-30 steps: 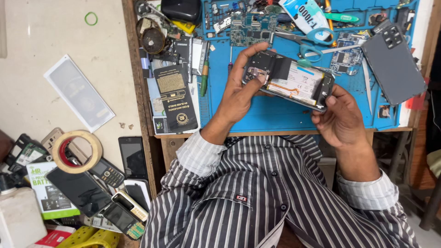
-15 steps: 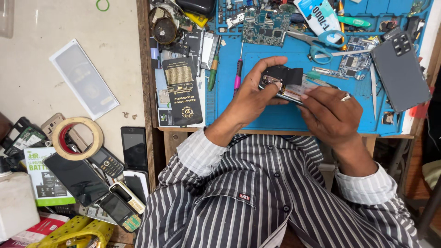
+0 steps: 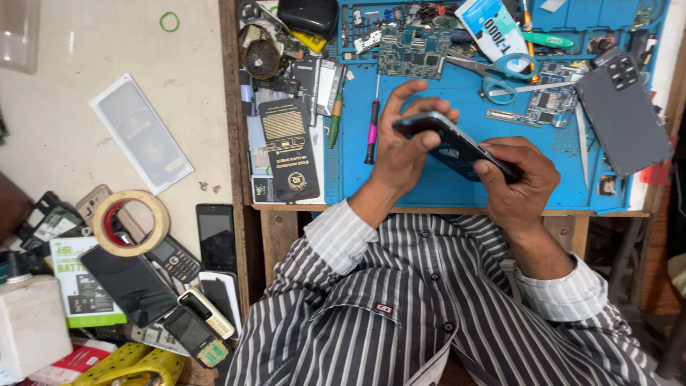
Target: The person reassembles a smartphone by placing the battery and internal components, applying adhesive, and securing the back cover. They use a screwdriver to tighten screws and inspect the device after assembly.
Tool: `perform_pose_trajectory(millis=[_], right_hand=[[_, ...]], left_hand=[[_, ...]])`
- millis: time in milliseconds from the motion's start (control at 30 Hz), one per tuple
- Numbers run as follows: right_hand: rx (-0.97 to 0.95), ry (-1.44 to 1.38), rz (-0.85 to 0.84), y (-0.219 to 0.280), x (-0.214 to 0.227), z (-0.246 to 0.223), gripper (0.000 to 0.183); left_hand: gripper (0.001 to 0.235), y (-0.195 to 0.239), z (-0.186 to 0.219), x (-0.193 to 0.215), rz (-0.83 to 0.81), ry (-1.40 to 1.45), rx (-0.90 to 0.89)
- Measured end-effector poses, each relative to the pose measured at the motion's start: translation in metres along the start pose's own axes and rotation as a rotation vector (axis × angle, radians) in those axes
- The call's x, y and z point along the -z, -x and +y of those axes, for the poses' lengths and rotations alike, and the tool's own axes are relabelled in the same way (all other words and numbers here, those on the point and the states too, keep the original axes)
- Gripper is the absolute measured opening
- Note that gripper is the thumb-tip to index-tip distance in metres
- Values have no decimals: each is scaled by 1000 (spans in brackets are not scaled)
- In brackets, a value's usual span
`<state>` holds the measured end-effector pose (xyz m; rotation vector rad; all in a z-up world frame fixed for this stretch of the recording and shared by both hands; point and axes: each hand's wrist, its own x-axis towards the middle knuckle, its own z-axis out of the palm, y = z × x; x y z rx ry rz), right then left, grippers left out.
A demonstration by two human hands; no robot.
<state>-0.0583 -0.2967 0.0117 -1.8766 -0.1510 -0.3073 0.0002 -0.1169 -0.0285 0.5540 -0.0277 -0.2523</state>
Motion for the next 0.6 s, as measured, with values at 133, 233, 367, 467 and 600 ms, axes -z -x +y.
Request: perform_pose_trajectory(millis=[133,233,367,467,600], right_hand=[[-102,-67,29,2,-2,4,20],[-75,-154,1,-5,-10,2,17],[-9,12,-27,-16,-8,-7,19],[68,97,-37,-28,-7,-15,20],[41,83,-56,-40,-9,-22,20]], left_hand=[[47,-8,-11,6,-91,126,8],[37,-1,-5,8,-84,133,35],[29,-2,-8,12,-20,74,56],[29,-3,-10,15,15,-46,25],[29,-3,-15,12,-6,-99,-55]])
